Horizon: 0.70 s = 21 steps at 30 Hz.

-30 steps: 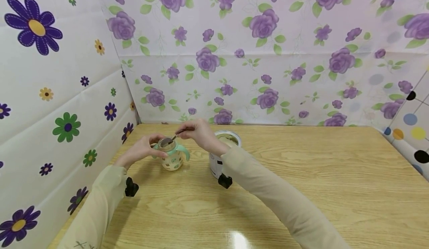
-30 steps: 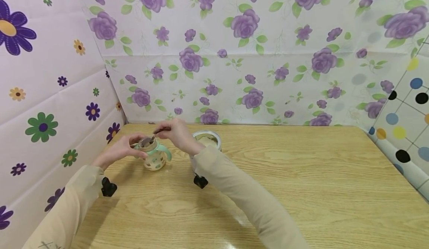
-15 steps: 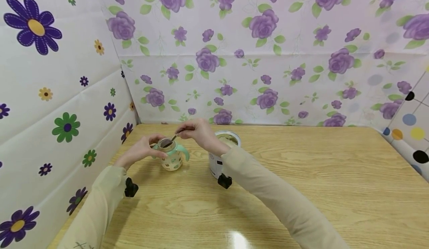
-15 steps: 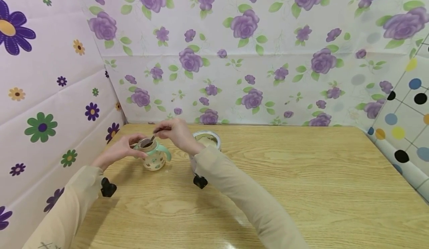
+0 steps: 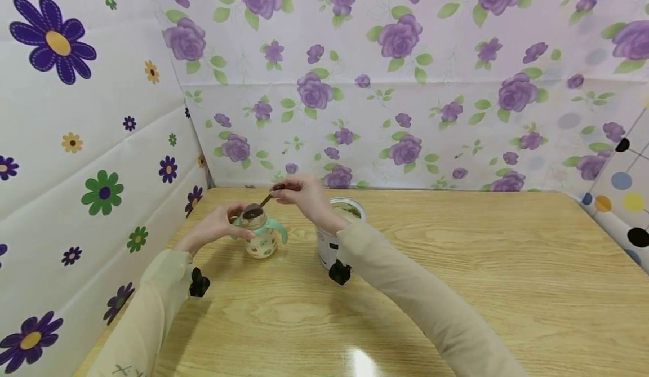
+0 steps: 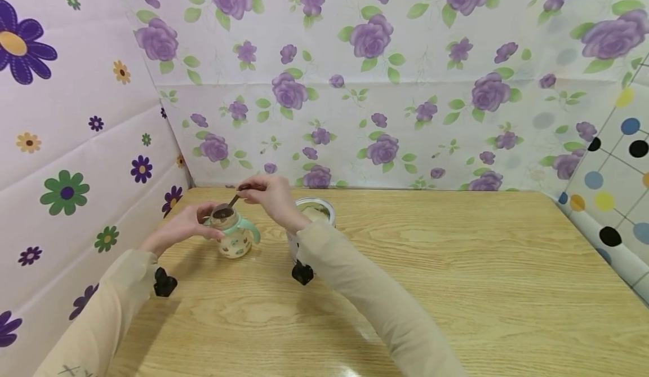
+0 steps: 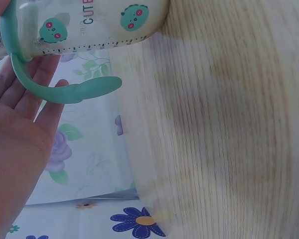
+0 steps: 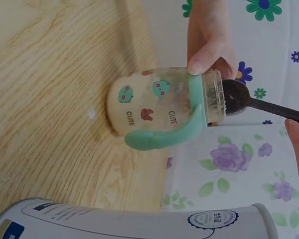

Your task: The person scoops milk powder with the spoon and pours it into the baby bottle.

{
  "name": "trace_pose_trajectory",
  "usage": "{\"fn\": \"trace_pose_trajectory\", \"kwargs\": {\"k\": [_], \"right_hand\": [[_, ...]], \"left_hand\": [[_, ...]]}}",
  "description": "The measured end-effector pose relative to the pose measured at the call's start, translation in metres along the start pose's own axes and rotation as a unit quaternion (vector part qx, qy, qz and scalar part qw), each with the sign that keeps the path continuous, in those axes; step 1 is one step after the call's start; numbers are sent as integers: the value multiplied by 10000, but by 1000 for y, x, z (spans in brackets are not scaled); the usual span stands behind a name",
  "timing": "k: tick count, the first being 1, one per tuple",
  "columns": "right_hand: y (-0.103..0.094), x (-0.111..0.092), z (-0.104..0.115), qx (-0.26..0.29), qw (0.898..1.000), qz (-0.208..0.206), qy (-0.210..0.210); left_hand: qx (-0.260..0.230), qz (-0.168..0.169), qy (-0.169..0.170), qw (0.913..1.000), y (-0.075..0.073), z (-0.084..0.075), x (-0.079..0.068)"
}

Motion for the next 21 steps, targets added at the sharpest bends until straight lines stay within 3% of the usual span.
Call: {"fn": "trace_pose_trajectory", "kwargs": {"k": [9,21], "right_hand": [[-11,11,-14,527,9970,-568,-19],[-21,5,1,1493,9805,-1225,352]], "left_hand": [[15,22,47,10000,-1,-2,1],[78,232,-109,9996,-2,-4,0]]}}
Point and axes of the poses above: each hand's wrist, its own x-axis towards the middle knuckle, its own y-axis out of the palm, z = x × y, the point moved 1 cm from there along x, towards the middle knuckle, and after that the axes turned 8 degrees about x, right-handed, at the moved point
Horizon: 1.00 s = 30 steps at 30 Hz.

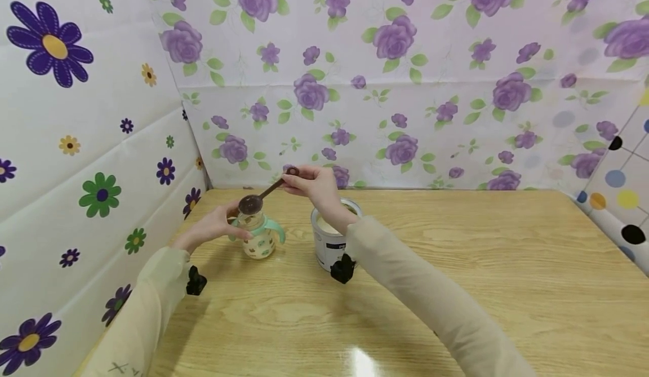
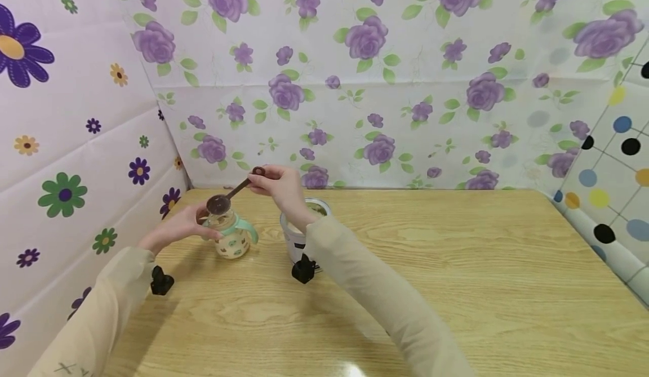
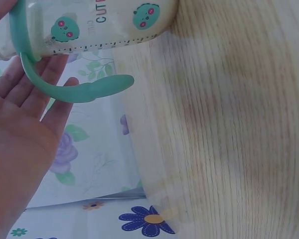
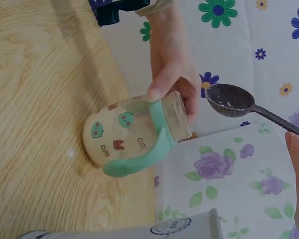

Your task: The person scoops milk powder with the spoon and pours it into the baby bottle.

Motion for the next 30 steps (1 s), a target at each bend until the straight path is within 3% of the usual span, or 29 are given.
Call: {"fn": "trace_pose_trajectory", "kwargs": {"k": [6,7,13,14,22,30], "right_hand": [[-7,-2,7,232,9995,-201,-28],[-17,8,-4,222,9995,-106,-185],[-32,4,8,104,9986,-76,-520],[-26,-6,22,101,9988,-219,-422],[-43,-12,37,-108,9980,-515,-352],[-63,-18,50,-122,9967,-595,-537]], "left_hand": [[85,64,80,9999,-1,-1,0],[57,72,77,9999,-1,-2,-1],[-67,99,161,9998,0,-3,-3],[-50,102,197,9997,0,-3,-2],[20,58,243,9997,-5,-3,-6],[-237,-175,717,9970,-13,-19,-6]]}}
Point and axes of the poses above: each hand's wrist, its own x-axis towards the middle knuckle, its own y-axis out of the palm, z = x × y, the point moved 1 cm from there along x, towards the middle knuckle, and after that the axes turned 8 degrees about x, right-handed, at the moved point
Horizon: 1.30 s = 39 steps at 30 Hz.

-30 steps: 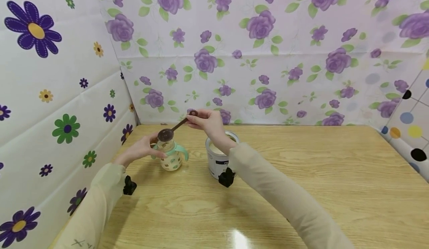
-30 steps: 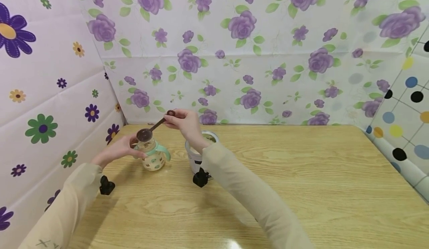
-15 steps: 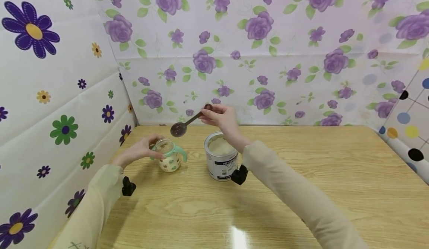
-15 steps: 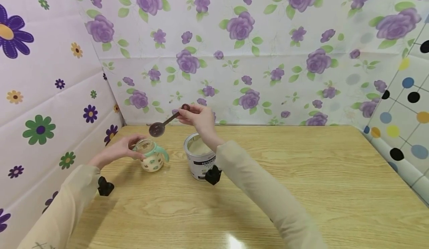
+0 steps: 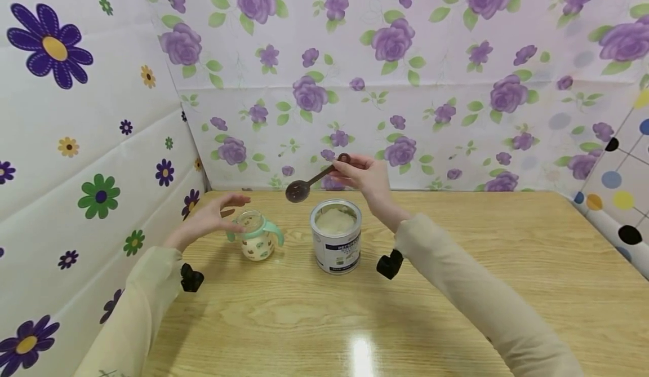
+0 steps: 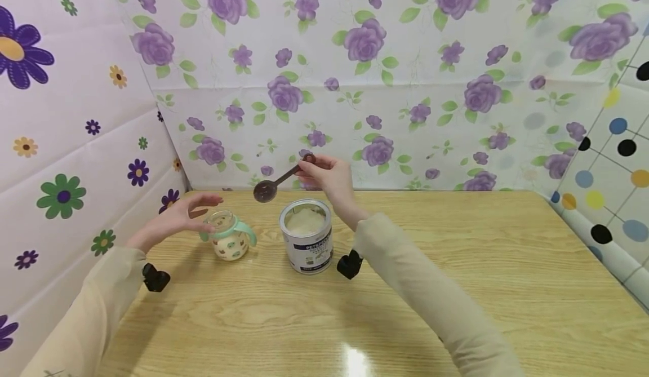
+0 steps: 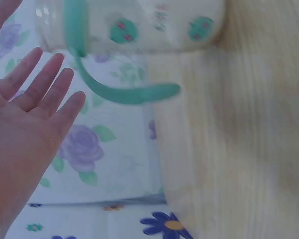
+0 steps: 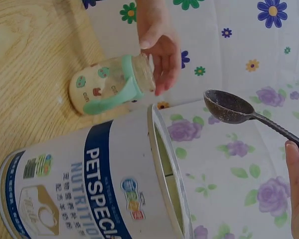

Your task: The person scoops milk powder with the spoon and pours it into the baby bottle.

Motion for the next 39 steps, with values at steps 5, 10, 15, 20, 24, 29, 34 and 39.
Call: {"fn": "trace_pose_trajectory", "kwargs": {"k": [5,10,15,20,24,29,34,39], "right_hand": [[-10,-1,5,-82,9999,-14,-86],[-16,-4,10,-238,9994,66,-254],[-24,-7,14,-340,9987,77,-363],[-31,-9,15,-557,9971,142,-506],[-33,-12,15,-823,9941,274,-645],[-36,-14,14,-1234,9881,406,-822],[-40,-18,13,-1576,9818,538,-917],[-44,-23,10,-1965,9731,698,-980]], "left_hand": [[-61,-11,259,9996,3,-18,10],[-125,127,147,9997,10,-36,16],[33,199,404,9990,24,-56,25],[-109,432,1171,9921,41,-71,39],[-213,550,1295,9898,52,-78,46],[-375,649,1194,9900,65,-77,53],[-446,631,1286,9887,79,-73,59],[-505,515,1225,9898,92,-68,63]]}}
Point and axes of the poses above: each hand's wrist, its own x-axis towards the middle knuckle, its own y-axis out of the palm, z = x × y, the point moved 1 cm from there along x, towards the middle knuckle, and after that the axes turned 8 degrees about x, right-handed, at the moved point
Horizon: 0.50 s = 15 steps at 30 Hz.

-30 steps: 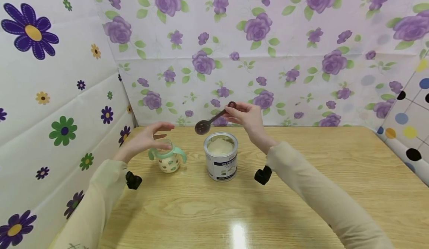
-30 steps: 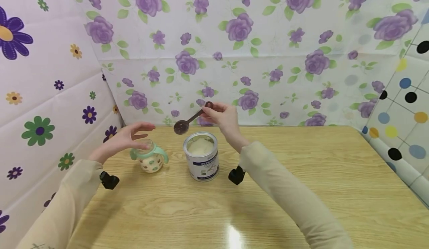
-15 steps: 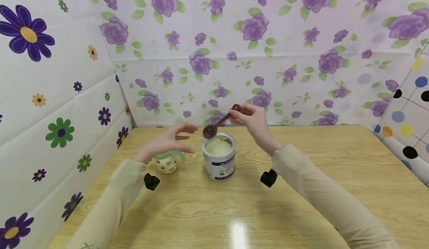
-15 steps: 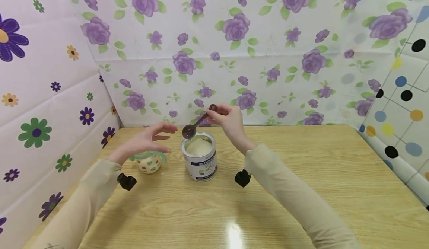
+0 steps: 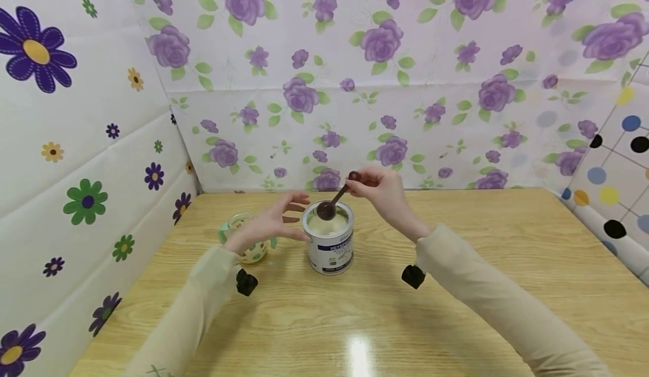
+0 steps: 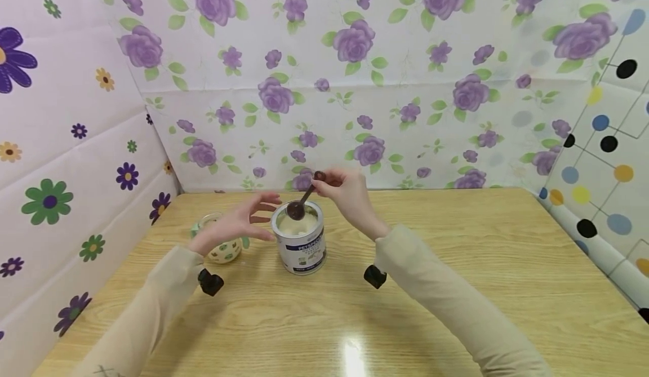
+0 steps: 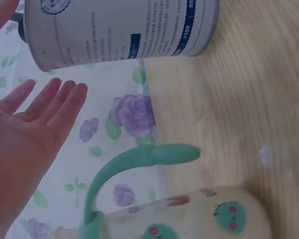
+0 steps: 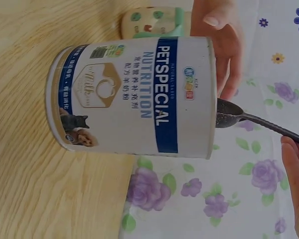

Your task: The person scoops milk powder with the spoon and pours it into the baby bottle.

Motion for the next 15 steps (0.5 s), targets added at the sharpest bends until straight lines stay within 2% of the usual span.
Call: {"fn": "trace_pose_trajectory", "kwargs": {"k": [3,7,12,15], "right_hand": [[1,-4,0,-259,9995,120,-91],[1,-6,-3,-649,9967,297,-379],[0,-7,-10,-1372,9849,492,-937],[-1,-7,-13,-1536,9797,628,-1123]], "left_hand": [[-183,-13,-138,9997,5,-8,-1],[-388,-10,-121,9992,11,-15,-2],[-494,-22,48,9988,17,-14,0],[-515,-84,11,9986,20,-13,0]]}}
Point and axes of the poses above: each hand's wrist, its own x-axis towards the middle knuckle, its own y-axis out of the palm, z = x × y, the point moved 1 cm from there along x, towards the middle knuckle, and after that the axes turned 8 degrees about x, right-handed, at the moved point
